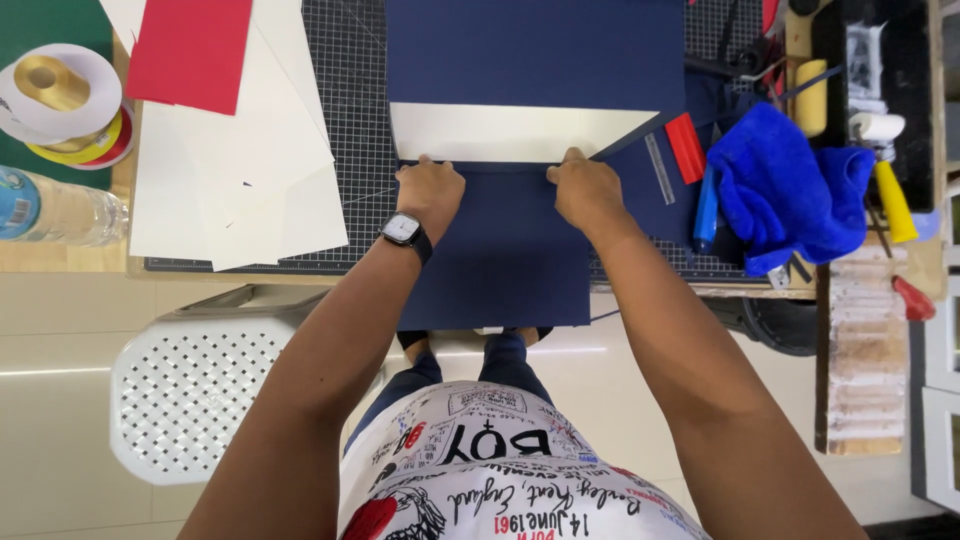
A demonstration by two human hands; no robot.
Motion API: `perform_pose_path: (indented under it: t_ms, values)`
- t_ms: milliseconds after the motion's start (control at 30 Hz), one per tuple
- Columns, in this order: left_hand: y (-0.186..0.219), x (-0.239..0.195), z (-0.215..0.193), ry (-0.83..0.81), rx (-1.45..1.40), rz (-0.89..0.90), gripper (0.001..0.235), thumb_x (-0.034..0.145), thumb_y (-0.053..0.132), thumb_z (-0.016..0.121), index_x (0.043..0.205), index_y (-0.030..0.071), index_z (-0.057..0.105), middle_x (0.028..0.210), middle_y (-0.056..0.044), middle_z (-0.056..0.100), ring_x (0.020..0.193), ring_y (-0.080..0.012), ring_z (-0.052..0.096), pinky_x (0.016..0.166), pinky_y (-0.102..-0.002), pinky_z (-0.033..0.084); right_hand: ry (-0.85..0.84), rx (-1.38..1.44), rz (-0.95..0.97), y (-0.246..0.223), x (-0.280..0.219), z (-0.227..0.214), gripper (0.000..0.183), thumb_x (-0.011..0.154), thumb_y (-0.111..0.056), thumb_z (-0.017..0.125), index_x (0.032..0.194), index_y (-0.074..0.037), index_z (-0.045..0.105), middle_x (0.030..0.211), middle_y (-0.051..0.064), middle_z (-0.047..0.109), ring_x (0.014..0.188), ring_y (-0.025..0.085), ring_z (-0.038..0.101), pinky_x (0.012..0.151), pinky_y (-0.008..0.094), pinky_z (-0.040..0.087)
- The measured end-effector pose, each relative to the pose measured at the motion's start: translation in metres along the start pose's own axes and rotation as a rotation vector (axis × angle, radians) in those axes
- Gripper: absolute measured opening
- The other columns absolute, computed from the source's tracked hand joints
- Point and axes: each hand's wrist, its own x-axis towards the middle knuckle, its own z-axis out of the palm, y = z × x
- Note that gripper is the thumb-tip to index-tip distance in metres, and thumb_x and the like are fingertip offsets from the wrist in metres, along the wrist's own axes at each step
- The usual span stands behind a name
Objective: Lining the interior of a blue box with white paper by aligning and smoothing it with hands.
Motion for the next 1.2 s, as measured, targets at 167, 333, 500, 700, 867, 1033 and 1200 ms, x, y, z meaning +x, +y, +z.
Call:
perform_pose_path:
  t_ms: [167, 333, 500, 700, 867, 1033, 1200]
  values:
    - [0.001, 0.014, 0.027, -0.002, -0.029, -0.063, 0.017, 0.086, -0.003, 0.065, 0.093, 0.002, 0.08, 0.097, -0.025, 0.076, 0.085, -0.041, 0.075, 0.081, -0.066, 0.054, -0.04, -0.039, -0.049, 0.001, 0.0, -0.01, 0.043, 0.089, 0.006, 0.063, 0.127, -0.01, 0.074, 0.116, 0.014, 0.07, 0.101, 0.035, 0.073, 0.085, 0.046, 0.061]
    - [-0.001, 0.018, 0.035, 0.013, -0.02, -0.067, 0.019, 0.085, -0.007, 0.063, 0.088, 0.001, 0.08, 0.089, -0.022, 0.077, 0.083, -0.041, 0.075, 0.08, -0.067, 0.054, -0.033, -0.034, -0.058, -0.001, 0.001, -0.017, 0.036, 0.088, 0.003, 0.066, 0.123, -0.002, 0.073, 0.107, 0.018, 0.072, 0.099, 0.038, 0.074, 0.083, 0.048, 0.062]
    - [-0.002, 0.021, 0.045, 0.064, 0.008, -0.072, 0.016, 0.084, -0.008, 0.066, 0.086, 0.0, 0.079, 0.086, -0.023, 0.076, 0.082, -0.0418, 0.075, 0.077, -0.066, 0.055, -0.061, 0.033, 0.012, 0.003, 0.008, -0.011, 0.032, 0.089, 0.001, 0.066, 0.121, 0.003, 0.066, 0.103, 0.022, 0.073, 0.1, 0.04, 0.074, 0.084, 0.049, 0.062]
    - [0.0, 0.021, 0.039, 0.098, -0.025, -0.086, 0.016, 0.081, -0.011, 0.065, 0.08, -0.001, 0.077, 0.078, -0.021, 0.074, 0.078, -0.0424, 0.074, 0.075, -0.068, 0.054, -0.066, -0.017, -0.05, -0.003, -0.003, -0.021, 0.03, 0.088, -0.001, 0.069, 0.118, 0.003, 0.067, 0.105, 0.02, 0.073, 0.099, 0.039, 0.074, 0.083, 0.049, 0.062]
    - [-0.005, 0.027, 0.056, 0.1, -0.018, -0.042, 0.015, 0.079, -0.011, 0.066, 0.077, 0.001, 0.076, 0.073, -0.019, 0.072, 0.076, -0.0428, 0.073, 0.072, -0.068, 0.054, -0.062, -0.024, -0.031, -0.008, -0.004, -0.021, 0.031, 0.087, 0.001, 0.069, 0.118, 0.001, 0.071, 0.107, 0.018, 0.072, 0.101, 0.039, 0.074, 0.084, 0.049, 0.062]
    - [-0.005, 0.018, 0.039, 0.101, 0.028, -0.013, 0.019, 0.078, -0.012, 0.067, 0.075, 0.004, 0.077, 0.072, -0.016, 0.072, 0.075, -0.0392, 0.073, 0.072, -0.068, 0.053, -0.046, 0.039, 0.045, -0.008, 0.005, -0.008, 0.029, 0.088, -0.001, 0.069, 0.115, 0.003, 0.064, 0.1, 0.021, 0.073, 0.1, 0.04, 0.074, 0.083, 0.049, 0.063]
    - [-0.006, 0.015, 0.039, 0.268, 0.08, -0.007, 0.029, 0.081, -0.015, 0.064, 0.062, 0.006, 0.071, 0.058, -0.012, 0.067, 0.06, -0.0355, 0.071, 0.066, -0.064, 0.056, -0.018, -0.005, 0.037, -0.01, 0.004, -0.007, 0.027, 0.092, -0.005, 0.066, 0.118, 0.003, 0.067, 0.1, 0.021, 0.072, 0.099, 0.04, 0.074, 0.084, 0.05, 0.062]
